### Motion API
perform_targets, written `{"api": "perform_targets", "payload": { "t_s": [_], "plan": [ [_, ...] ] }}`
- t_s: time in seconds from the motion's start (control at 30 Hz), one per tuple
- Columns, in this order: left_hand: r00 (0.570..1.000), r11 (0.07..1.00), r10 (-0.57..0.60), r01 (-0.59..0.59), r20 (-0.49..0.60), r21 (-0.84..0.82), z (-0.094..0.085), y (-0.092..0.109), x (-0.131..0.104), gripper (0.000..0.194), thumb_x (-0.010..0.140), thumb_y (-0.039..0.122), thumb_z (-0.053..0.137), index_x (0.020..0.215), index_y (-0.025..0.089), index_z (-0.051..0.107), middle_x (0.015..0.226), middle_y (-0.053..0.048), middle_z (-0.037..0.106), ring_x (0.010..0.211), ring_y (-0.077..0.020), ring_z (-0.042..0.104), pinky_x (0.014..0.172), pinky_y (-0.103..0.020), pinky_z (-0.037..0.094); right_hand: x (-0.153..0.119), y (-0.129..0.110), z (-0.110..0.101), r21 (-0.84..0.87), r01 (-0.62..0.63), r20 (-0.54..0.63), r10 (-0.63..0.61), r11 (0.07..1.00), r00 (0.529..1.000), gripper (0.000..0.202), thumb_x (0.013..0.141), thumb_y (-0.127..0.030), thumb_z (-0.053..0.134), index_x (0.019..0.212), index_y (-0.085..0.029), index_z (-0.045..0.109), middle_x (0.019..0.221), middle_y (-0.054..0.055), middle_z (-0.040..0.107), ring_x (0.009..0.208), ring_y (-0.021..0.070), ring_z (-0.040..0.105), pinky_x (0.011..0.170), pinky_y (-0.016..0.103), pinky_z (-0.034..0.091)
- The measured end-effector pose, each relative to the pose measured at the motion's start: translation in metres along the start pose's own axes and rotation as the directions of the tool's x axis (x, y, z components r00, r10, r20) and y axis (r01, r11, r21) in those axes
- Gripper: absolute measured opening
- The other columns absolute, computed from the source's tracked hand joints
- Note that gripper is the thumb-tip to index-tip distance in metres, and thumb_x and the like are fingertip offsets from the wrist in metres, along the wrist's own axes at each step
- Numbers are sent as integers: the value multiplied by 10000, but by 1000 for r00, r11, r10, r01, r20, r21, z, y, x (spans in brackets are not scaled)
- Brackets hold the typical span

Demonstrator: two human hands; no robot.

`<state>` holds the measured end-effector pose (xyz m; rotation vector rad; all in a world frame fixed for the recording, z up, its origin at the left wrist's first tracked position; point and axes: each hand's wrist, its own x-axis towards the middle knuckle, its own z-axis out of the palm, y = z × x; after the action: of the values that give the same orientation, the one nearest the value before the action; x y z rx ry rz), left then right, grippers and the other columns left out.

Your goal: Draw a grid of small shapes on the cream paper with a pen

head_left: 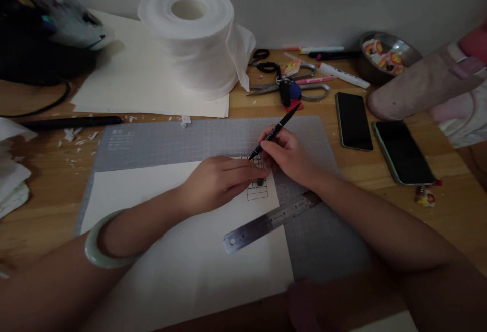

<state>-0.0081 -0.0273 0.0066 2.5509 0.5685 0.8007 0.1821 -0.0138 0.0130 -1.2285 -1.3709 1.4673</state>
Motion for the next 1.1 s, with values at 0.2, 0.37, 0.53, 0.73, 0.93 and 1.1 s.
{"api": "perform_targets", "payload": {
  "t_s": [0.2,0.37,0.53,0.73,0.93,1.1],
  "plan": [
    [1000,1000,11,-11,9,4,1,-1,-1,252,951,185,425,1136,210,595,1026,-41,689,911,-124,656,764,-223,511,0,0,0,5,-15,-8,15,1000,1000,48,789,-220,529,804,-187,497,539,-64,517,442,60,477,371,161,349],
    [999,999,13,-14,35,47,1,-1,-3,256,955,211,428,1166,220,573,1026,-34,689,900,-124,655,740,-223,502,0,-1,0,-3,-11,3,11,1000,1000,37,793,-212,519,803,-188,493,540,-64,512,448,65,469,374,167,355],
    [999,996,38,-36,-14,87,0,-1,-3,241,952,199,436,1150,207,573,998,-36,688,877,-121,655,727,-221,498,0,0,0,0,-9,11,9,1000,1000,35,791,-211,517,798,-193,488,531,-69,497,441,68,455,370,172,348],
    [998,993,63,-60,-21,101,1,-1,-3,236,948,195,447,1149,212,569,998,-31,694,892,-119,656,717,-221,492,-1,0,-1,-3,-2,31,2,1000,1000,54,797,-237,528,806,-200,490,549,-70,501,451,67,465,385,180,353],
    [996,987,87,-84,-14,136,1,-1,-2,237,960,206,415,1132,210,578,986,-27,704,903,-117,659,726,-219,496,0,-1,-1,-6,-5,26,5,1000,1000,55,792,-239,527,803,-197,493,555,-66,509,454,67,470,394,185,361],
    [995,982,95,-93,-5,167,-1,1,-1,239,964,213,404,1124,211,582,973,-21,710,841,-120,666,693,-222,490,-1,-1,-1,-11,-18,14,18,1000,1000,54,787,-235,529,805,-197,495,561,-62,514,465,71,474,399,183,364]
  ]
}}
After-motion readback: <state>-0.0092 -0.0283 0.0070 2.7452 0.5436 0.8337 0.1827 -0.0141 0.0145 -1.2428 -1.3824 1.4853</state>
